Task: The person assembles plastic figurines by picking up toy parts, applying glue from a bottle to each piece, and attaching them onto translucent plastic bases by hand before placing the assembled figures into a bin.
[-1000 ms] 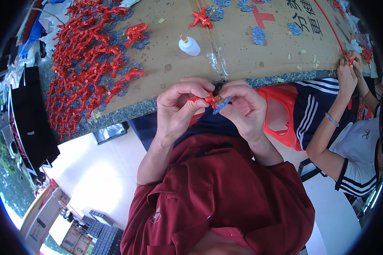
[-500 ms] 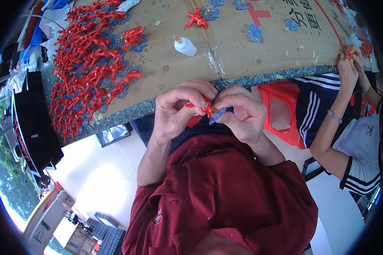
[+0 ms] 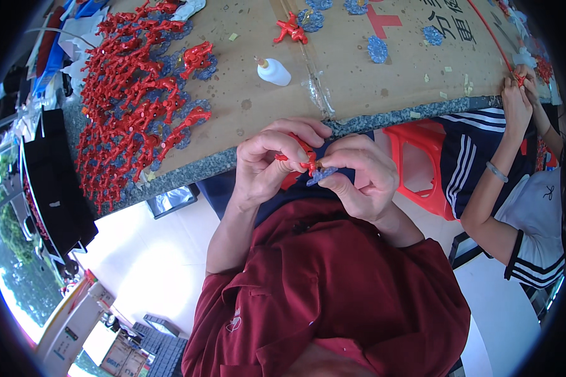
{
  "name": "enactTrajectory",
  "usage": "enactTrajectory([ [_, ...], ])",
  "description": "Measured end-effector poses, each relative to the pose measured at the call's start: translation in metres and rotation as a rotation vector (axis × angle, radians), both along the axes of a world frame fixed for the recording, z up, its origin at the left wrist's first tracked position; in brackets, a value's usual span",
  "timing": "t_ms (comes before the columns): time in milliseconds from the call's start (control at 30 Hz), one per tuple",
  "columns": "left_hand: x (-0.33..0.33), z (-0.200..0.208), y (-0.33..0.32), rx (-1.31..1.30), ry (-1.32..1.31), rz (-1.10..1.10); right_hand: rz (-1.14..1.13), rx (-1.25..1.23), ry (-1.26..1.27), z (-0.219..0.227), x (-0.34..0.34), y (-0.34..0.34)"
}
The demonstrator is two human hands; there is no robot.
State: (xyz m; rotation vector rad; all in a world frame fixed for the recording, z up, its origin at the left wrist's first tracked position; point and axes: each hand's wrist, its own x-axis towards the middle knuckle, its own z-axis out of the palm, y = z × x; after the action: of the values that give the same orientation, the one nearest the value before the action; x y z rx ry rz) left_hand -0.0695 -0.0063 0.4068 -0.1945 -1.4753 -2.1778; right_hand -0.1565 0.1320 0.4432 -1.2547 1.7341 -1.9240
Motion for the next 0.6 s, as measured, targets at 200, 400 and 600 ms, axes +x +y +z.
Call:
enactTrajectory([
  [200, -0.0015, 0.0034, 0.0033, 0.139, 0.001, -0.002, -0.018, -0.006, 0.022, 0.0029, 0.0028, 0.0002],
  [400, -0.0016, 0.0019, 0.0013, 0.088, 0.031, -0.015, -0.021, -0.017, 0.011, 0.0039, 0.0038, 0.0009],
  [600, 0.0012, 0.0021, 0.0008, 0.112, -0.024, -0.066, 0.002, -0.053, 0.009, -0.0023, 0.0036, 0.0019],
])
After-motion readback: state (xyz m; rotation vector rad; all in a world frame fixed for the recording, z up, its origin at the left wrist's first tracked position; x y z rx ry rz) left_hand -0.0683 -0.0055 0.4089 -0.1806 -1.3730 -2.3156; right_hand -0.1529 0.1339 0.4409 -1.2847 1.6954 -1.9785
